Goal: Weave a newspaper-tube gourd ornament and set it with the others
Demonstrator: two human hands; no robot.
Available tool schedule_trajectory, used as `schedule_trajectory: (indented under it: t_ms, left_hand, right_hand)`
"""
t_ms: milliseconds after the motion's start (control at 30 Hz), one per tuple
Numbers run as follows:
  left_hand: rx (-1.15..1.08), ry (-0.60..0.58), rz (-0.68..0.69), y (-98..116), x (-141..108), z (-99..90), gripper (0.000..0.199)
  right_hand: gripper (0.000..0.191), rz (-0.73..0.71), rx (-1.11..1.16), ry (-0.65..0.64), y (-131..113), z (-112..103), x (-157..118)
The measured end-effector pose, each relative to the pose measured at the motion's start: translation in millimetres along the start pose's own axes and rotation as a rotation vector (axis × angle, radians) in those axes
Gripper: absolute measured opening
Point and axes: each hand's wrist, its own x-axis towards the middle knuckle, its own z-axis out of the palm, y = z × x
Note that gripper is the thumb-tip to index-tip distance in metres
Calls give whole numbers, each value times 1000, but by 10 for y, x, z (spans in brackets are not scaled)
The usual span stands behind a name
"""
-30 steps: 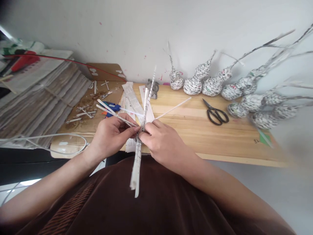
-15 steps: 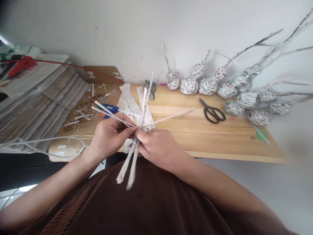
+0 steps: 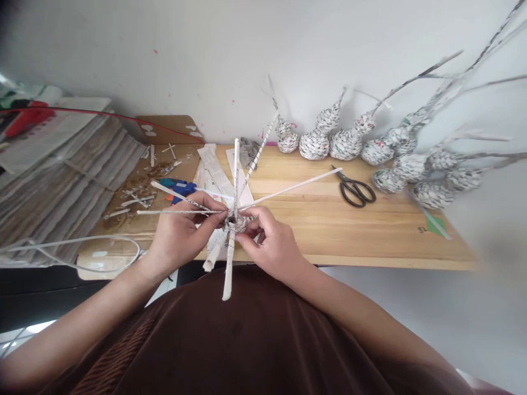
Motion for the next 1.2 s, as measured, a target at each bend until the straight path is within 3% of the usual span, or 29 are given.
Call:
schedule_trajectory:
  t_ms: [233,400,700,800,933,1067,1200]
  left_hand:
    - [74,-34,-48,149,-46,-142,11]
    - [139,-57,-80,151,-14,-149,12]
    - [160,-128,58,76,63,-132,5]
    - [187,-124,47,94,73,-161,3]
    - [229,-82,12,134,83,-191,7]
    - [130,-59,-43,105,92,-198,10]
    - [46,-54,-52,32,90,-203,11]
  right_hand:
    - [14,-5,203,-77,-90,2,85]
    - [22,301,623,-179,-106,36,159]
    - [48,615,934,-68,-11,162,283]
    - [37,615,999,-1,-58,177,303]
    - [38,566,959,25,-117,201,299]
    - [37,457,892,57,-96,261,249]
    - [38,443,875,79,-45,294,219]
